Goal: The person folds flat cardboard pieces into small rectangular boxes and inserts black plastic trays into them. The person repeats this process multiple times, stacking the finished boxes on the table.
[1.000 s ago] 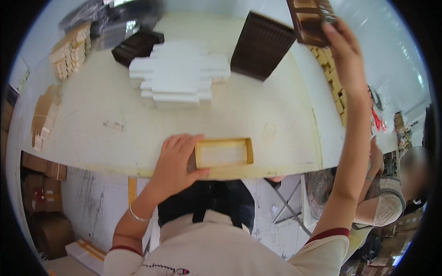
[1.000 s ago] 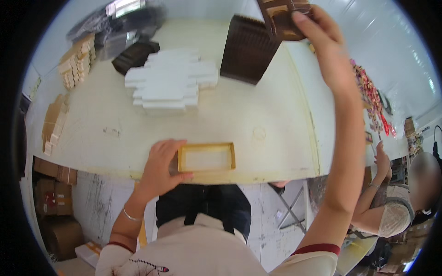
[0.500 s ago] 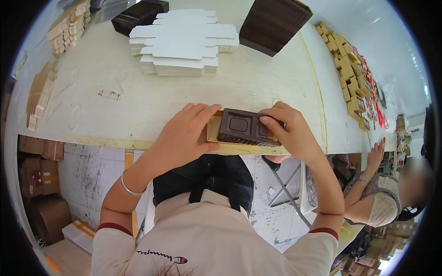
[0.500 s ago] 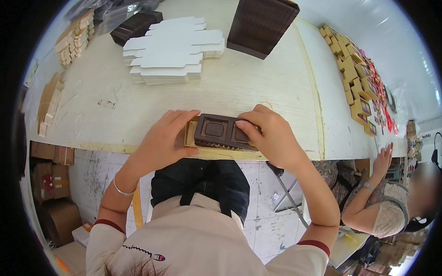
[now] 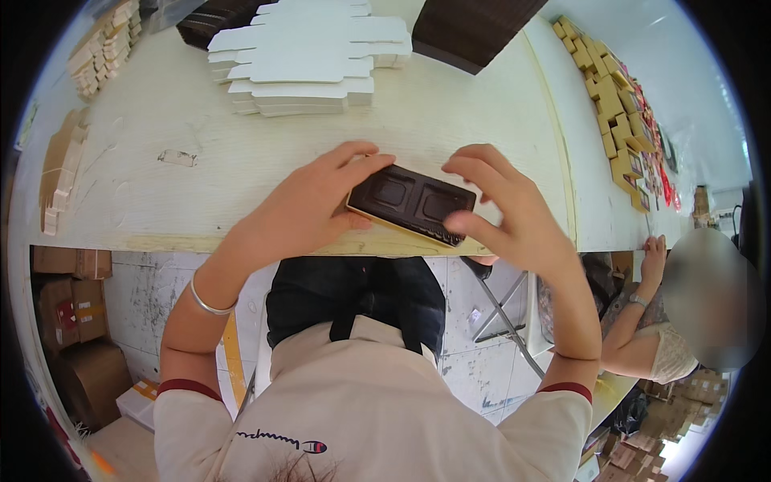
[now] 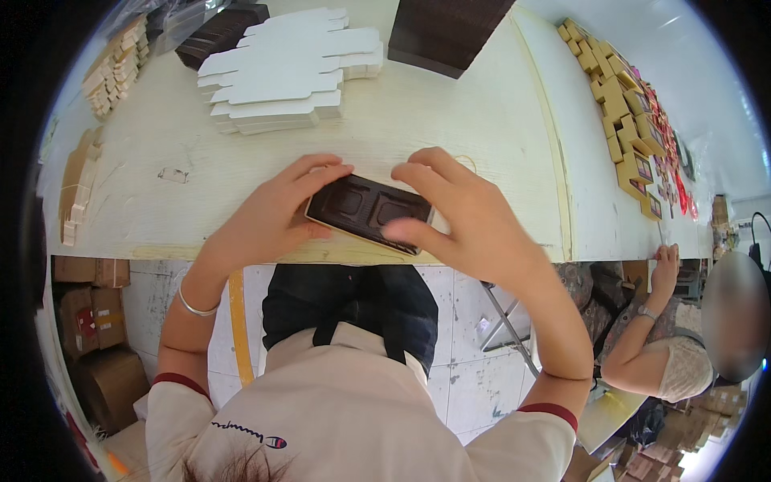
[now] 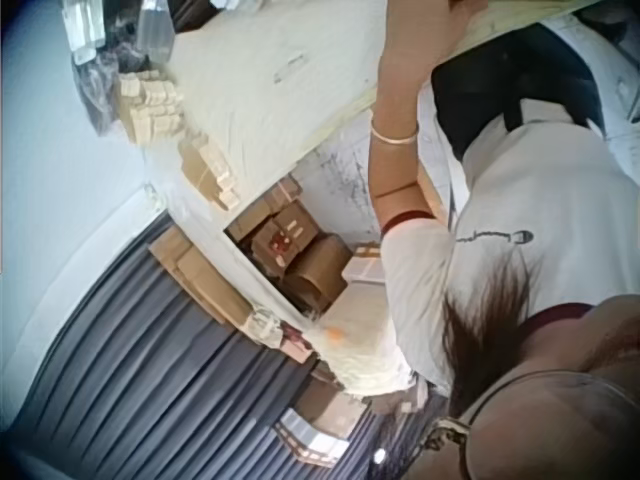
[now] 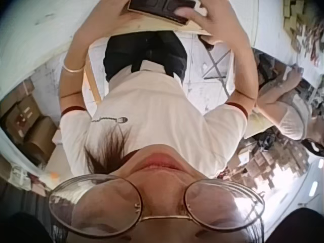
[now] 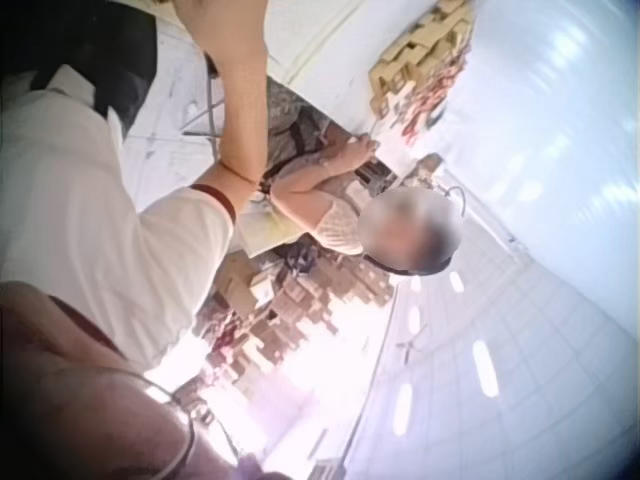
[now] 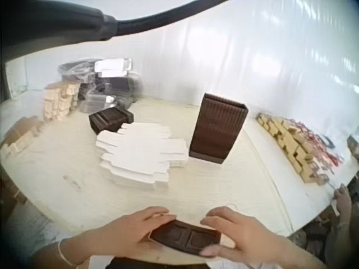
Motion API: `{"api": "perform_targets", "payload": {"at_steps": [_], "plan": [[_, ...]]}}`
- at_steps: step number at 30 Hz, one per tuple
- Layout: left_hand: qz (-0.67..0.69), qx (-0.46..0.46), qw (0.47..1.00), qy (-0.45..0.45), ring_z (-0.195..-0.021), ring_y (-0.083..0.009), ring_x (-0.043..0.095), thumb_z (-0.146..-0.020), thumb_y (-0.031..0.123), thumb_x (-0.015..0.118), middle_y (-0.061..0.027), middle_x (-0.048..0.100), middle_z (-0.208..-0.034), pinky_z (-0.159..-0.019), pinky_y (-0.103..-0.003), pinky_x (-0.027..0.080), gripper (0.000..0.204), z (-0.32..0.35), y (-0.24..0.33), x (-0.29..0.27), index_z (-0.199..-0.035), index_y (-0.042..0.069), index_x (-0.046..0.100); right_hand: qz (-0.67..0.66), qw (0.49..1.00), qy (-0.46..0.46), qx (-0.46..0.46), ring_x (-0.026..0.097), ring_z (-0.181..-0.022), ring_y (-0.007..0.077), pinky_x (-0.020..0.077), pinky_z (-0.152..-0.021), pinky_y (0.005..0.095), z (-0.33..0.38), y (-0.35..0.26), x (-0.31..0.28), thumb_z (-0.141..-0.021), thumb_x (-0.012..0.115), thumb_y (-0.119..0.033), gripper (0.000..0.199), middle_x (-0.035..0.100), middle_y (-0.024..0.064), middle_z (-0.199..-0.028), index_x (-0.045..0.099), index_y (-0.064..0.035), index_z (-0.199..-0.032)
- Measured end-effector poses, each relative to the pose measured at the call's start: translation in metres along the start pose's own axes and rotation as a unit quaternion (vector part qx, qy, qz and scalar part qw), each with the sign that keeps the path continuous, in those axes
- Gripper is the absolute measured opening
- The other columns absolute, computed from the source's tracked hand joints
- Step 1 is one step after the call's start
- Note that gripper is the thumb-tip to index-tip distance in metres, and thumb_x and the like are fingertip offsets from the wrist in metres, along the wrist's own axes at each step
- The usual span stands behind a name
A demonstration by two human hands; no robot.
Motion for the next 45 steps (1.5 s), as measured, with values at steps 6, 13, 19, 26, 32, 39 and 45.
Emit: {"api": "perform_targets", "payload": {"at_steps": [6,13,19,26,32,39,45], "plan": [[0.013,-0.009,0.999,-0.039,-0.108,-0.0290,0.056,-0.067,-0.001,0.077,-0.0105,0.049,-0.127,-0.085,-0.037,0.052,0.074,-0.009,0.000,-0.006,-0.135,0.007,0.048,-0.041,0.999,-0.029,-0.016,0.057,-0.084,0.0239,0.0490,-0.072,0.0325,0.027,0.006,0.014,-0.070,0.078,-0.009,0.036,0.053,0.0148,-0.112,0.067,0.0022,-0.103],[-0.069,0.012,0.995,-0.068,-0.101,-0.0266,0.058,-0.058,0.003,0.082,-0.0055,0.051,-0.124,-0.082,-0.034,0.051,0.081,-0.015,0.001,-0.012,-0.133,0.013,0.052,-0.019,0.997,0.048,-0.058,0.060,-0.080,0.0258,0.0514,-0.066,0.0353,0.035,-0.005,0.040,-0.074,0.070,0.005,0.032,0.051,0.0154,-0.109,0.064,0.0001,-0.104],[-0.095,0.040,0.989,-0.105,-0.112,-0.0305,0.052,-0.059,0.015,0.084,-0.0098,0.044,-0.135,-0.091,-0.036,0.047,0.087,-0.018,-0.005,-0.010,-0.138,0.014,0.047,-0.086,0.992,-0.033,-0.084,0.061,-0.078,0.0253,0.0492,-0.064,0.0315,0.024,0.009,0.024,-0.074,0.071,0.005,0.033,0.057,0.0144,-0.100,0.067,-0.0006,-0.106],[-0.182,-0.007,0.981,-0.073,-0.129,-0.0406,0.037,-0.066,0.064,0.070,-0.0174,0.031,-0.148,-0.106,-0.048,0.032,0.097,-0.006,0.018,-0.002,-0.143,0.011,0.040,0.006,0.983,-0.147,-0.107,0.060,-0.087,0.0311,0.0479,-0.067,0.0349,0.005,0.014,0.025,-0.072,0.076,-0.010,0.026,0.058,0.0154,-0.098,0.066,-0.0018,-0.094],[-0.263,0.040,0.964,0.010,-0.134,-0.0399,0.032,-0.076,0.057,0.064,-0.0157,0.029,-0.151,-0.110,-0.051,0.026,0.086,0.000,0.013,0.009,-0.141,0.007,0.040,0.098,0.990,0.077,-0.065,0.055,-0.095,0.0301,0.0477,-0.077,0.0391,0.022,-0.020,0.042,-0.076,0.071,-0.017,0.020,0.055,0.0154,-0.111,0.059,-0.0016,-0.079],[-0.348,0.124,0.928,-0.051,-0.127,-0.0387,0.039,-0.084,0.040,0.059,-0.0167,0.042,-0.138,-0.107,-0.055,0.028,0.062,0.007,0.021,0.014,-0.134,0.005,0.048,-0.053,0.989,0.139,-0.011,0.052,-0.105,0.0364,0.0400,-0.092,0.0459,0.026,0.001,0.062,-0.074,0.072,-0.011,0.026,0.053,0.0173,-0.117,0.058,-0.0038,-0.095],[-0.279,0.122,0.952,0.040,-0.114,-0.0310,0.045,-0.080,0.036,0.067,-0.0107,0.049,-0.118,-0.106,-0.053,0.027,0.062,0.002,0.028,0.024,-0.133,0.009,0.051,0.011,0.989,0.144,-0.027,0.047,-0.114,0.0388,0.0369,-0.100,0.0496,0.038,-0.001,0.058,-0.071,0.075,-0.012,0.038,0.049,0.0205,-0.123,0.058,-0.0049,-0.104]]}}
Point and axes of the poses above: each hand's wrist, its own z-axis away from the middle knuckle, its own x-axis out of the palm, y = z × x, the point moved 5 cm from there along -z, towards the middle knuckle
